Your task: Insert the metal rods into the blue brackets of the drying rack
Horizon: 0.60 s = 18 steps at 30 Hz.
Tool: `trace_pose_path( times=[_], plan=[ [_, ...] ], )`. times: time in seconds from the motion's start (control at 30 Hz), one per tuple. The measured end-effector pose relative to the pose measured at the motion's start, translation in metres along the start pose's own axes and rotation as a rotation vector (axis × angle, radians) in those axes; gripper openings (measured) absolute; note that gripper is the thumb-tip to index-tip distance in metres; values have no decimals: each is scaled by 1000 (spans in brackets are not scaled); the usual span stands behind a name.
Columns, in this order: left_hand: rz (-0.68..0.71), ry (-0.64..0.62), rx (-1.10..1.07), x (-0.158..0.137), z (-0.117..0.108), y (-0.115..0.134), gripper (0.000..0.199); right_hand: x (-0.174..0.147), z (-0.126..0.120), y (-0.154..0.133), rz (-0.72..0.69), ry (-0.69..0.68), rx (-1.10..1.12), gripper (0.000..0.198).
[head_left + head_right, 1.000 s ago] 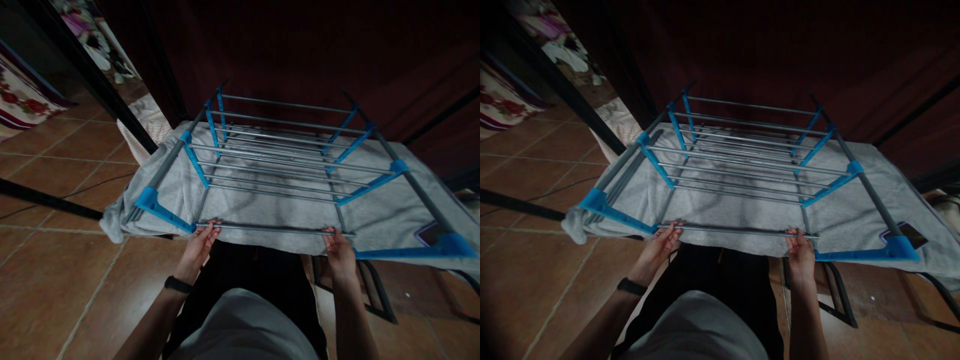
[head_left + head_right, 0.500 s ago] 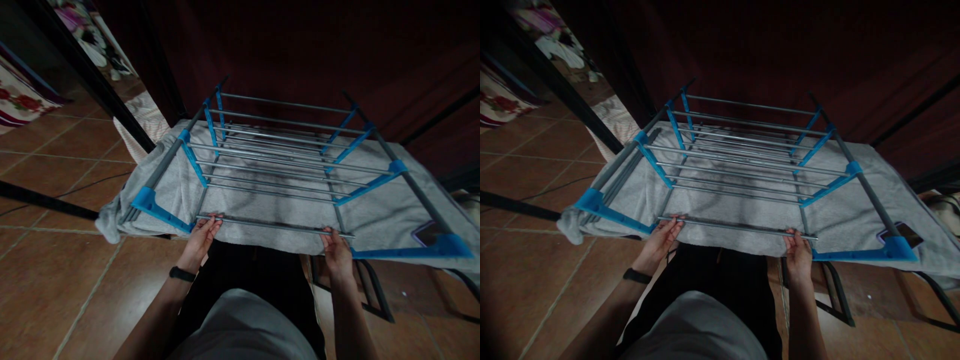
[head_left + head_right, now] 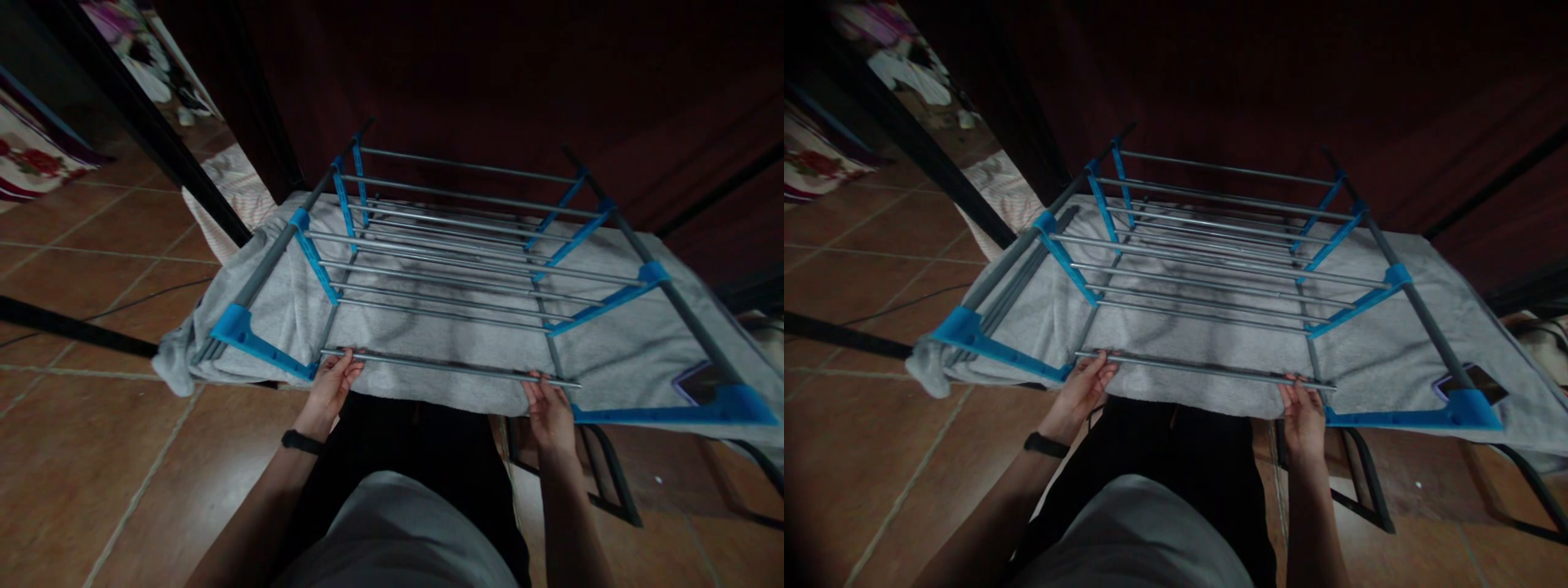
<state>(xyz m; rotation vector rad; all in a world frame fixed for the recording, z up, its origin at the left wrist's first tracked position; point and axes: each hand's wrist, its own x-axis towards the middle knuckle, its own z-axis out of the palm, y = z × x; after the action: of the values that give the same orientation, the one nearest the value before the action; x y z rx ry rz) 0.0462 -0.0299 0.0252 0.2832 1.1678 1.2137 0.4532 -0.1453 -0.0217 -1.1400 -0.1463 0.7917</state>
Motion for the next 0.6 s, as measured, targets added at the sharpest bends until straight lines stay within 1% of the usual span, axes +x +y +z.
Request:
trace_pose_path(
  times=[0.13, 0.2, 0.3, 0.43, 0.6],
  plan=[
    [-15, 56, -10, 0, 4, 0, 23, 0, 0, 1, -8, 26, -13, 20],
    [-21, 58, -11, 0, 7, 0, 21, 0, 0, 1, -5, 24, -16, 20],
    [-18, 23, -16, -1, 10, -1, 17, -1, 0, 1, -4, 12, -24, 22],
    [-22, -40, -1, -1, 12, -2, 17, -2, 0, 0, 3, 9, -40, 26],
    [-25, -81, 17, 3, 13, -4, 15, -1, 0, 1, -7, -10, -38, 24]
  ],
)
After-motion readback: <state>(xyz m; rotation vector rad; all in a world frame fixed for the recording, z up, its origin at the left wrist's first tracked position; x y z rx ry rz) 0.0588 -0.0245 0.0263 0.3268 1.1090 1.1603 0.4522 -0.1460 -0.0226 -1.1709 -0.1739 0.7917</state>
